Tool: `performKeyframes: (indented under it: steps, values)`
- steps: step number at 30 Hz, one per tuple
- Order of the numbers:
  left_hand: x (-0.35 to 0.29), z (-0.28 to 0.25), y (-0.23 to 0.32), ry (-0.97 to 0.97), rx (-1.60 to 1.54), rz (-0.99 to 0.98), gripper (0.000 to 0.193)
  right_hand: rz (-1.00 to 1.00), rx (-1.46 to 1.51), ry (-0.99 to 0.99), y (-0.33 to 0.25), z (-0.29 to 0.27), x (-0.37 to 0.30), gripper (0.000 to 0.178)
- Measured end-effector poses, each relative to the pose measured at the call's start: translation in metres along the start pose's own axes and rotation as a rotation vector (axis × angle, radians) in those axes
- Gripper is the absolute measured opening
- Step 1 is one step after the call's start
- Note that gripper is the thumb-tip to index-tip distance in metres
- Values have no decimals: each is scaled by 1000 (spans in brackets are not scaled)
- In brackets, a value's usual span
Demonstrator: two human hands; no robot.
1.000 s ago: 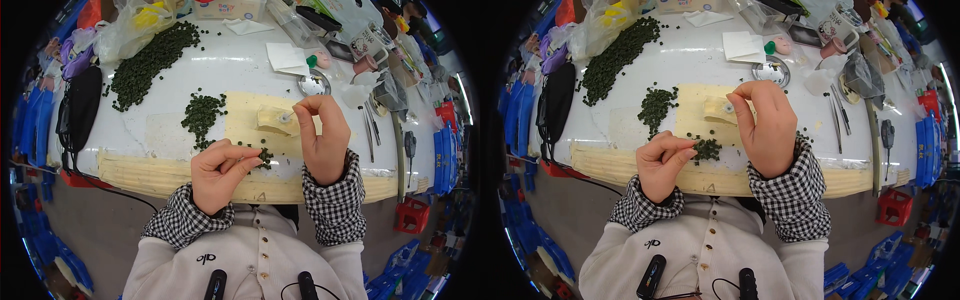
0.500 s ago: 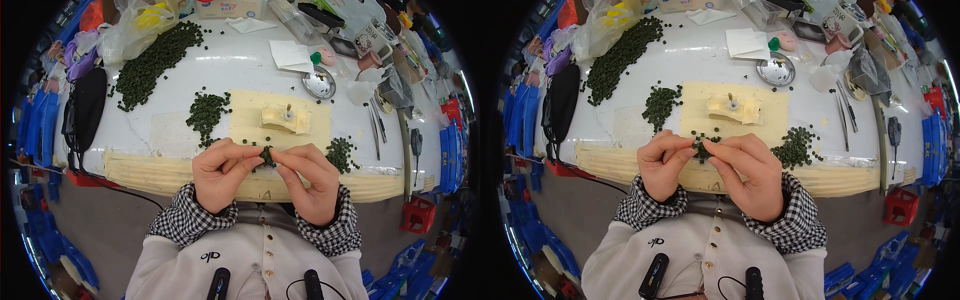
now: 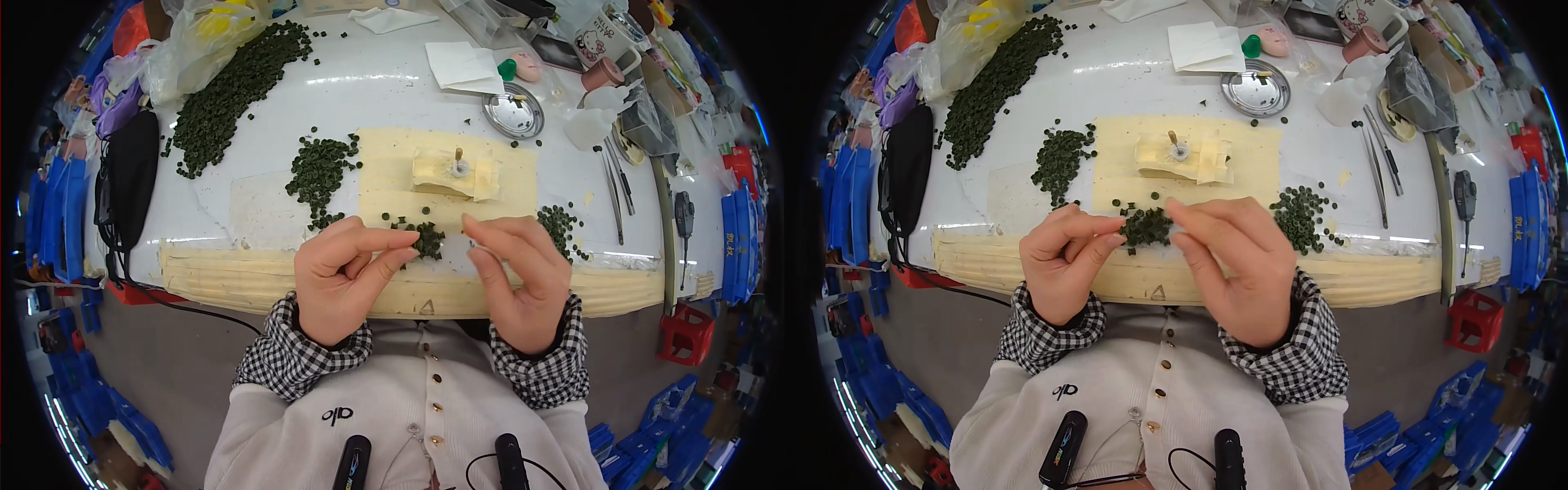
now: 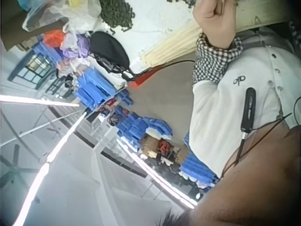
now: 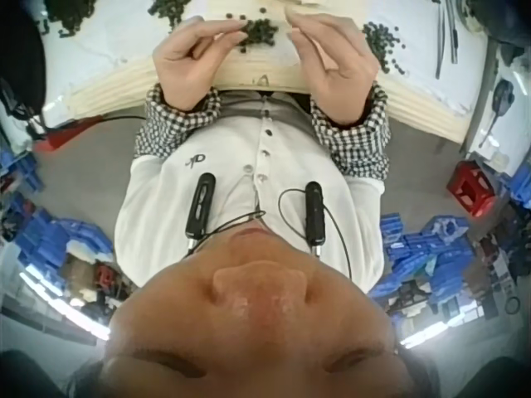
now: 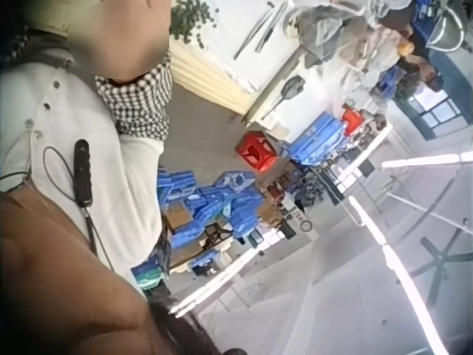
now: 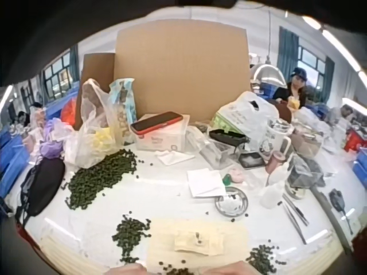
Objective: Assembling small green plastic foliage components onto a white toy base on a workbench.
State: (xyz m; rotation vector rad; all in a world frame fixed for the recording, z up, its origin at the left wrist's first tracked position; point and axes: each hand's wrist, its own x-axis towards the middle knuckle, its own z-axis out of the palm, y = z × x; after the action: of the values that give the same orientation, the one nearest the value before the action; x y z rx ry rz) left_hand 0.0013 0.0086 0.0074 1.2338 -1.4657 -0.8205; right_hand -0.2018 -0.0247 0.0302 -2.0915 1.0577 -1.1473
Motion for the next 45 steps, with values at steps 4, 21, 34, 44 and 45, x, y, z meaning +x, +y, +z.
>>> performKeyframes:
  steps: [4,21,34,44,45]
  values:
    - [0,-18,2,-116,269,-9,19,90,-274,93,19,-23,-8,19]
    - [-2,-32,-7,100,-1162,-530,27,-21,-554,14,16,1,-27,18]
    - [-8,-22,-19,-260,-1268,-449,34,270,322,-11,6,-2,-27,21]
    - [0,-2,11,-224,-985,-633,38,587,937,-79,7,-2,-25,19]
    - [0,1,14,-214,-994,-654,36,569,963,-82,8,-1,-26,19]
